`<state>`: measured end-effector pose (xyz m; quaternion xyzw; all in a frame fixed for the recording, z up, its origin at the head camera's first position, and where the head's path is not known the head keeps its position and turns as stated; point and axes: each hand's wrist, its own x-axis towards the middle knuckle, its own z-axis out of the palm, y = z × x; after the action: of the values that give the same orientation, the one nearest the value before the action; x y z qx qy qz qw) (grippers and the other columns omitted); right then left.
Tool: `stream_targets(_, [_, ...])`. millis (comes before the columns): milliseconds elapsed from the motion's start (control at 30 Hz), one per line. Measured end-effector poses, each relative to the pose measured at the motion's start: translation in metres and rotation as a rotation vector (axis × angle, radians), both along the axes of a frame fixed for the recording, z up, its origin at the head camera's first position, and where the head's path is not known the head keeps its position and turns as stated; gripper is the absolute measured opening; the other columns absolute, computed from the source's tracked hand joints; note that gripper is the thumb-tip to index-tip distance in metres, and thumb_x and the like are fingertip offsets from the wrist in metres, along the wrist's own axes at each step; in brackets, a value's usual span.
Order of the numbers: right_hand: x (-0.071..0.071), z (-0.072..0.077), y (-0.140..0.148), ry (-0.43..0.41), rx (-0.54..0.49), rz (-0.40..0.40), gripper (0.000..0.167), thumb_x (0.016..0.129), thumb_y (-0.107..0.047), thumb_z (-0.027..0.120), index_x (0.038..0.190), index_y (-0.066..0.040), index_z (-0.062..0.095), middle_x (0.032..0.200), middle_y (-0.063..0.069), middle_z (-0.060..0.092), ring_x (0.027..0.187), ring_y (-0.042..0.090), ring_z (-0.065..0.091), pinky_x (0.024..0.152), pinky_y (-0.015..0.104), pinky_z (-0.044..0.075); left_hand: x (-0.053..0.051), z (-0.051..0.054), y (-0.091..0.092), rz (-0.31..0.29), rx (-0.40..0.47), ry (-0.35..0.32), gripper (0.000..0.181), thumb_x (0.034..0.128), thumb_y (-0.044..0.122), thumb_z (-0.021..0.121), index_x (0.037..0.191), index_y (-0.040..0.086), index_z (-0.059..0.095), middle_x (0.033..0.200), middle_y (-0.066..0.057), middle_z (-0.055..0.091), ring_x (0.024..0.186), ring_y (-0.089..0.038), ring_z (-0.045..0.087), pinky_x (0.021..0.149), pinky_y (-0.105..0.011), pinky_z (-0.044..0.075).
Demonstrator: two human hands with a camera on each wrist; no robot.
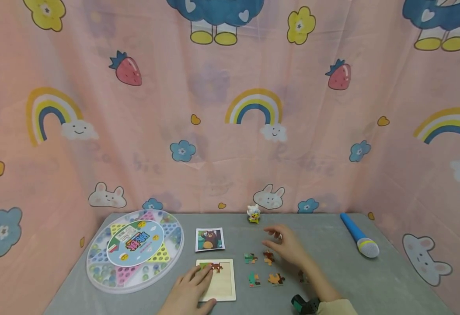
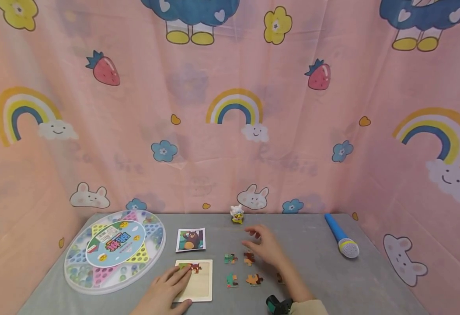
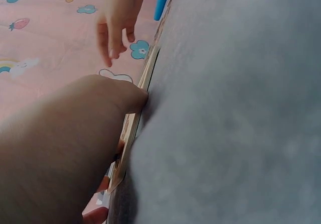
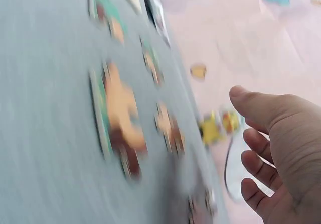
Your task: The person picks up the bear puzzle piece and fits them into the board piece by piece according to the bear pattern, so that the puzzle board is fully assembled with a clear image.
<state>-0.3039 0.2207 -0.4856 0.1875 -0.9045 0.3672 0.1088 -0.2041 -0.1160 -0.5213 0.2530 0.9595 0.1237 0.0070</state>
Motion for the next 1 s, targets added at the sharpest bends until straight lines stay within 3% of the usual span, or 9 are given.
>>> stream_targets(133, [-0.008, -0.006, 0.029, -0.013, -0.037, -0.030, 0.038, 0.095, -0.017, 0.082, 0.125, 0.003, 0.072, 0.111, 0.016, 0.068, 0.092, 0.023, 0.059, 0.076, 0.032, 0.052, 0.001, 0.001, 0.000, 0.005, 0.001, -0.015, 0.077, 0.0983, 0.064, 0.062, 0.154, 0.011, 0.058, 0.162, -0.005, 0.052, 0.143, -0.038, 0.049, 0.105, -0.062, 0.047])
stream_targets(333, [-0.015, -0.012, 0.061, -0.019, -0.055, -0.093, 0.038, 0.096, -0.015, 0.080, 0.129, 0.001, 0.071, 0.116, 0.016, 0.069, 0.103, 0.027, 0.061, 0.086, 0.043, 0.054, 0.001, 0.003, 0.001, 0.010, 0.001, -0.023, 0.077, 0.0984, 0.065, 0.061, 0.154, 0.011, 0.058, 0.163, -0.004, 0.051, 0.144, -0.038, 0.048, 0.106, -0.062, 0.047])
stream_targets(500, [-0.019, -0.019, 0.077, -0.042, -0.053, -0.078, 0.037, 0.099, -0.016, 0.077, 0.131, 0.002, 0.070, 0.120, 0.018, 0.072, 0.109, 0.035, 0.067, 0.093, 0.049, 0.057, 0.001, 0.002, 0.000, 0.007, 0.005, -0.003, 0.077, 0.0983, 0.064, 0.062, 0.154, 0.011, 0.058, 0.163, -0.003, 0.050, 0.144, -0.037, 0.048, 0.105, -0.062, 0.047])
stream_targets(667, [-0.020, -0.028, 0.087, -0.082, -0.044, -0.052, 0.037, 0.099, -0.014, 0.076, 0.130, 0.005, 0.070, 0.120, 0.016, 0.073, 0.110, 0.035, 0.068, 0.095, 0.046, 0.057, -0.001, 0.001, 0.001, 0.002, 0.011, -0.005, 0.077, 0.0989, 0.065, 0.060, 0.154, 0.011, 0.057, 0.163, -0.004, 0.050, 0.144, -0.038, 0.048, 0.107, -0.062, 0.046])
stream_targets(1000, [-0.022, -0.028, 0.078, -0.125, 0.056, -0.020, 0.035, 0.101, -0.017, 0.074, 0.130, 0.003, 0.071, 0.119, 0.018, 0.070, 0.113, 0.040, 0.064, 0.099, 0.060, 0.052, -0.001, 0.000, 0.000, 0.007, 0.010, -0.010, 0.078, 0.0976, 0.063, 0.062, 0.154, 0.009, 0.057, 0.162, -0.005, 0.052, 0.144, -0.039, 0.048, 0.106, -0.063, 0.047])
